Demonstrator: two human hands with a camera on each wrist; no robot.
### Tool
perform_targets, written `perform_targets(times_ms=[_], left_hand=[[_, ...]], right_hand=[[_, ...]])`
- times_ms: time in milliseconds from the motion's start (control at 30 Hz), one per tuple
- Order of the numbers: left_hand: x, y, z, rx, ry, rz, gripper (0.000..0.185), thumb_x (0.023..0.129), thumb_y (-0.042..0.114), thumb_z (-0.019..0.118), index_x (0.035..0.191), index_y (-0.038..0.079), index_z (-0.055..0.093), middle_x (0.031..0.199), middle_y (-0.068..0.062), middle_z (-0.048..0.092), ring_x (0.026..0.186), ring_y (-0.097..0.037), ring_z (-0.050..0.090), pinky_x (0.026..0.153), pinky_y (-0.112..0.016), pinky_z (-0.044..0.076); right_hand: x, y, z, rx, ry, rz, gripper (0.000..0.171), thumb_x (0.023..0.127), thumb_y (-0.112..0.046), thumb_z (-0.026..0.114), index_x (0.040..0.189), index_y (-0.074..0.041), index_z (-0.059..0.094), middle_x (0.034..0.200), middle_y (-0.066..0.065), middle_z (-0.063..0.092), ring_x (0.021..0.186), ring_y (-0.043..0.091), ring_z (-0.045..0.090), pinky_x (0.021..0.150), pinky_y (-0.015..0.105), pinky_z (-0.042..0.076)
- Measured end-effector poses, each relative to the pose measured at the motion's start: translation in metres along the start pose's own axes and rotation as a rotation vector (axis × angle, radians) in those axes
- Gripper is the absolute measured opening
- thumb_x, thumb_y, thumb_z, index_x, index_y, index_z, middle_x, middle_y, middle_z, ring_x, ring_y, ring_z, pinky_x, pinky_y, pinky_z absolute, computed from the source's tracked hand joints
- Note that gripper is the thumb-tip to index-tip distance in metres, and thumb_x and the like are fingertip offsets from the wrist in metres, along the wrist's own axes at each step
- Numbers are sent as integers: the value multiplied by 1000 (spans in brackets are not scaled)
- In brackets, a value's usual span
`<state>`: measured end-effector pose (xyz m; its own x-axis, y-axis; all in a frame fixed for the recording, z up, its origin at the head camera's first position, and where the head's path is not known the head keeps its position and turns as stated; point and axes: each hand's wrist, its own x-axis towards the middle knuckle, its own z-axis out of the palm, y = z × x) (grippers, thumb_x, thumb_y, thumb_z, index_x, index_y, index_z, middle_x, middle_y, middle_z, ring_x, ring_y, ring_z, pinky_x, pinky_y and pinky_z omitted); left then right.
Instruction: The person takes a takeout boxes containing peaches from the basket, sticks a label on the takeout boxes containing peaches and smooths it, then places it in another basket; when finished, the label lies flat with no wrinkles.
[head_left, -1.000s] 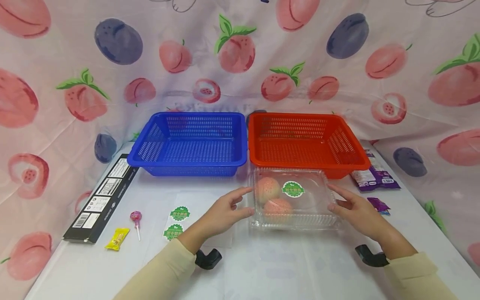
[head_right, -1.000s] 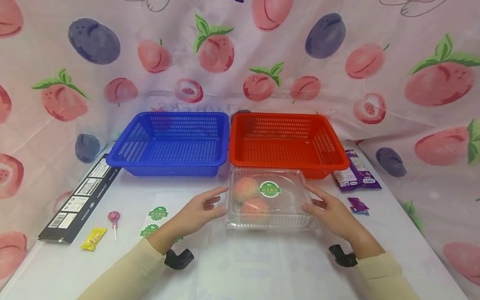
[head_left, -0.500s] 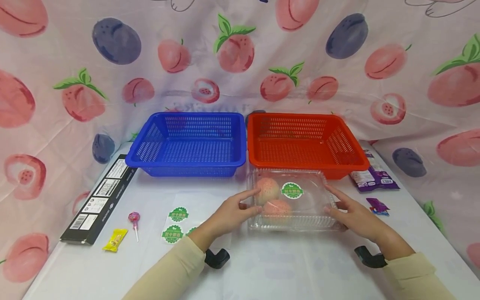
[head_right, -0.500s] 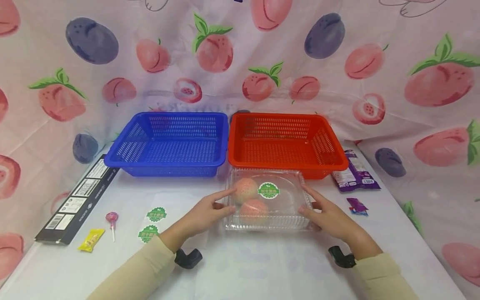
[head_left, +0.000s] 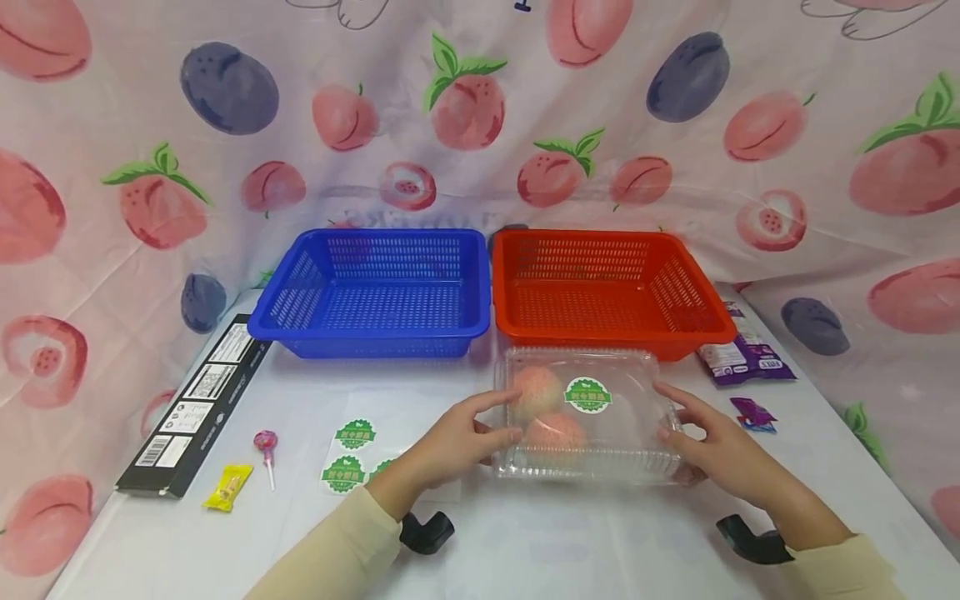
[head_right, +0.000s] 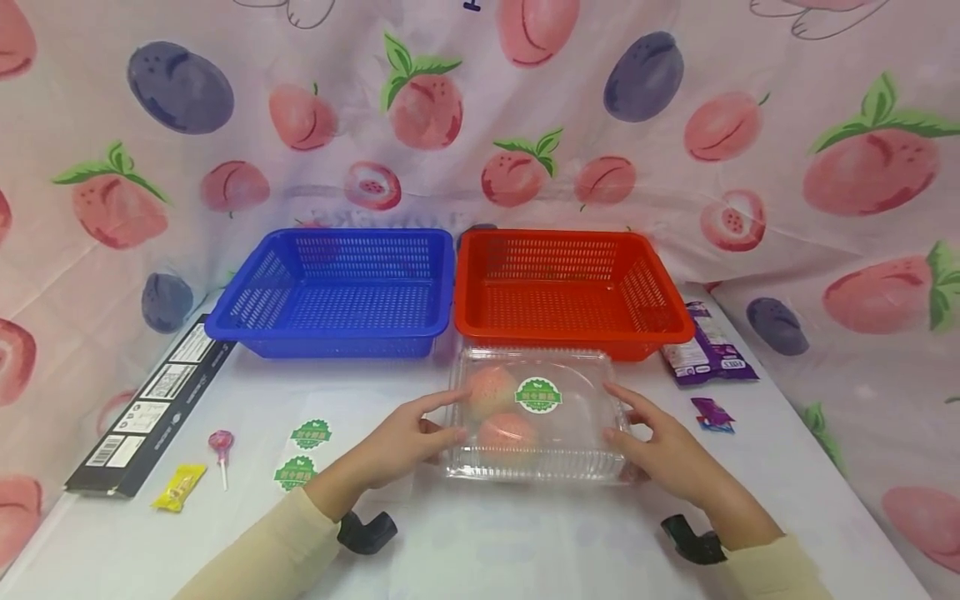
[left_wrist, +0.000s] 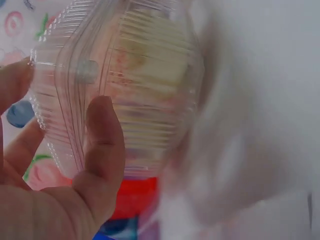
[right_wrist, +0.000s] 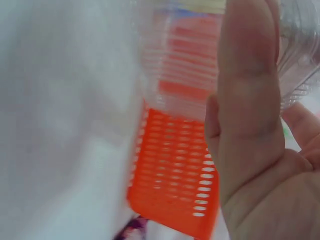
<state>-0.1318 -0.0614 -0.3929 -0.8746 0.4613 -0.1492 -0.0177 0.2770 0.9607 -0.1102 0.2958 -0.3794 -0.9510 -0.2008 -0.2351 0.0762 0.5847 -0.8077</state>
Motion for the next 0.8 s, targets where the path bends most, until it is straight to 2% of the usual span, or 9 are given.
perform_targets(times_ms=[167, 233, 367, 500, 600, 700, 800], left_hand=[[-12, 14, 2, -10, -20, 29, 57, 93, 22, 73, 146, 22, 53, 152, -6, 41, 88, -20, 65, 71, -35, 59], [-14, 20, 1, -10, -22, 58, 57, 93, 20, 73, 146, 21, 53, 152, -5, 42, 87, -20, 64, 71, -35, 59], [-15, 32, 0, -21, -20, 87, 58, 92, 19, 73, 146, 22, 53, 139, -4, 52, 84, -21, 64, 71, -35, 58], [-13, 46, -3, -23, -18, 94, 59, 92, 19, 73, 147, 23, 53, 122, -7, 58, 84, -22, 65, 71, -36, 59], [-9, 57, -8, -15, -21, 108, 58, 92, 19, 72, 147, 22, 52, 119, -9, 59, 86, -23, 65, 71, -36, 59], [-2, 67, -14, -22, -26, 132, 58, 93, 16, 72, 147, 20, 52, 121, -10, 57, 88, -23, 64, 72, -36, 59], [8, 76, -18, -36, -26, 159, 57, 94, 14, 71, 147, 18, 51, 114, -13, 60, 88, -24, 64, 73, -36, 59]], right_hand=[[-22, -10, -1, -51, 16, -36, 71, 100, -31, 61, 160, -18, 25, 138, 28, 37, 89, 28, 59, 65, 36, 60], [-28, -14, -4, -82, 26, -68, 68, 101, -30, 59, 159, -18, 24, 141, 29, 35, 92, 28, 59, 66, 40, 60], [-35, -23, -12, -97, 53, -151, 64, 103, -23, 54, 159, -18, 23, 137, 28, 37, 96, 32, 60, 69, 46, 60], [-36, -31, -24, -48, 57, -196, 63, 103, -18, 53, 158, -17, 23, 133, 27, 40, 107, 44, 56, 72, 50, 60], [-35, -38, -33, -5, 44, -219, 61, 104, -16, 52, 157, -18, 22, 138, 31, 36, 113, 52, 51, 71, 57, 58], [-33, -47, -42, -11, 47, -243, 60, 104, -17, 52, 157, -20, 22, 139, 31, 36, 108, 49, 55, 69, 54, 59], [-29, -57, -52, -9, 61, -269, 59, 105, -17, 52, 157, -21, 23, 136, 29, 39, 102, 39, 58, 66, 46, 61]])
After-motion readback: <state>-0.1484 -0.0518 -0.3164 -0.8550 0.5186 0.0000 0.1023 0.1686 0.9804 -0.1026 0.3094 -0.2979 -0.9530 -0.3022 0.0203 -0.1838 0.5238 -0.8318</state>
